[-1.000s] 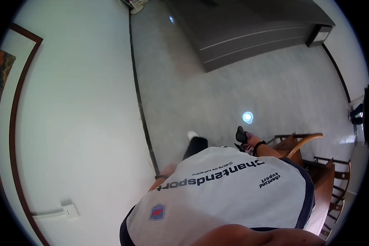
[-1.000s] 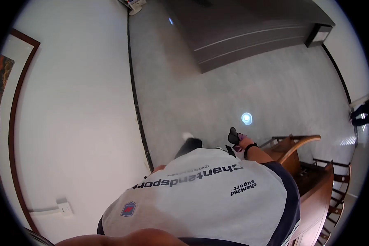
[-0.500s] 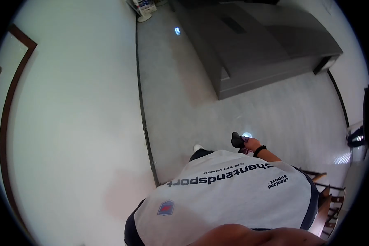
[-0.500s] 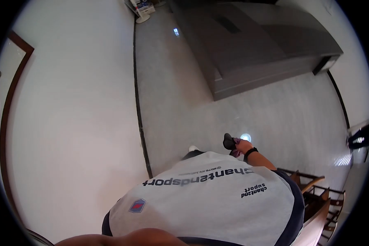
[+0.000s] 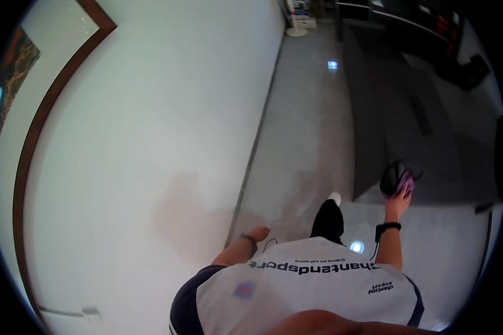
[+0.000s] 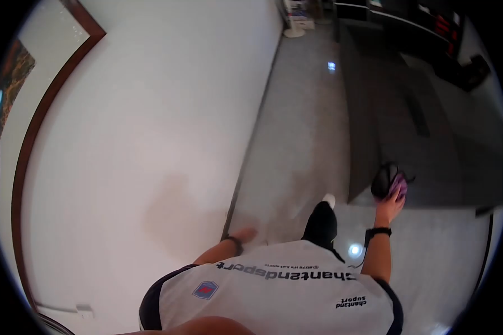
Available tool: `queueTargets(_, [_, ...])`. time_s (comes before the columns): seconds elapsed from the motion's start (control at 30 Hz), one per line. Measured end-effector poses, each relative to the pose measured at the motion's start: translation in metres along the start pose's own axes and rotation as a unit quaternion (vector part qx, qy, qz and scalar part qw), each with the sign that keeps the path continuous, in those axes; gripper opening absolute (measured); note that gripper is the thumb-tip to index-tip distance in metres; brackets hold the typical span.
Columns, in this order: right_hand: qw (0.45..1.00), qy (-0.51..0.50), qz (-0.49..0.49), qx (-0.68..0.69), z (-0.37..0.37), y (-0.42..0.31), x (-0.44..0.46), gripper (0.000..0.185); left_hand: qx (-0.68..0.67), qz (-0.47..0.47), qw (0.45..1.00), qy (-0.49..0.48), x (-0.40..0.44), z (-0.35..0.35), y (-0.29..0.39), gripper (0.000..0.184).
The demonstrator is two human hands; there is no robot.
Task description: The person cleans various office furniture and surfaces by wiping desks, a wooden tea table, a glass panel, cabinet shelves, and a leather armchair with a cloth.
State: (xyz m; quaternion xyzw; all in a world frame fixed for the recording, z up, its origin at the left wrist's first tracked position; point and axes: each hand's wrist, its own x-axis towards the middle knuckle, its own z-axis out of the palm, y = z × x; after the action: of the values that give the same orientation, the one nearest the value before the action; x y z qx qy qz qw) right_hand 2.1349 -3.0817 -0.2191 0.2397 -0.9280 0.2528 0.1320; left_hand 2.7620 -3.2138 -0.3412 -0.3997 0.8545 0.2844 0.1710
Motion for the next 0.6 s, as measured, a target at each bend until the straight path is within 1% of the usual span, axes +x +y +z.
queueTargets(0.03, [0.997,-0.072,0.015,-0.04,0.045,0.007,0.025,0.078,0.007,0.016,1.0,0.025,0.007,-0.007,-0.005,0.032])
queueTargets(0.1, [0.971,-0.155,-0.011,-0.183,0.081,-0.004,0.041,0.082,0.068,0.006,0.995,-0.068,-0.004,-0.013,-0.007,0.033])
queueTargets(0.13, [0.965,-0.169,-0.017,-0.198,0.093,-0.012,0.048,0.082,-0.017,-0.078,0.992,-0.1,-0.02,-0.01,-0.008,0.032])
queueTargets(0.17, [0.96,-0.182,-0.024,-0.213,0.1,-0.025,0.059,0.083,-0.105,-0.157,0.973,-0.131,-0.035,-0.007,-0.009,0.032])
queueTargets(0.23, [0.935,-0.27,-0.015,-0.229,0.11,-0.062,0.096,0.082,-0.088,-0.195,0.954,-0.21,-0.053,-0.016,0.002,0.036])
queueTargets(0.27, [0.916,-0.304,-0.035,-0.261,0.116,-0.081,0.117,0.083,-0.097,-0.217,0.945,-0.225,-0.064,-0.014,0.011,0.036])
queueTargets(0.3, [0.893,-0.337,-0.052,-0.294,0.12,-0.099,0.135,0.083,-0.099,-0.23,0.943,-0.219,-0.069,-0.011,0.022,0.037])
queueTargets(0.33, [0.854,-0.394,-0.064,-0.333,0.129,-0.11,0.145,0.082,-0.105,-0.248,0.941,-0.206,-0.079,0.011,0.025,0.037])
queueTargets(0.37, [0.89,-0.365,-0.024,-0.272,0.172,-0.06,0.117,0.081,-0.105,-0.262,0.94,-0.189,-0.092,0.057,0.024,0.038])
queueTargets(0.4, [0.918,-0.337,0.02,-0.208,0.221,-0.014,0.11,0.08,-0.105,-0.27,0.941,-0.173,-0.103,0.089,0.032,0.039])
queueTargets(0.47, [0.909,-0.347,-0.035,-0.229,0.185,-0.013,0.094,0.078,-0.091,-0.266,0.949,-0.144,-0.125,0.136,0.044,0.04])
queueTargets(0.5, [0.908,-0.351,-0.04,-0.226,0.177,-0.018,0.093,0.077,-0.071,-0.25,0.956,-0.133,-0.121,0.157,0.042,0.04])
queueTargets(0.57, [0.905,-0.36,-0.048,-0.222,0.173,-0.034,0.103,0.076,-0.037,-0.215,0.973,-0.074,-0.096,0.176,0.028,0.042])
queueTargets(0.6, [0.905,-0.368,-0.053,-0.206,0.176,-0.041,0.113,0.073,-0.183,-0.259,0.948,0.02,-0.092,0.155,0.057,0.042])
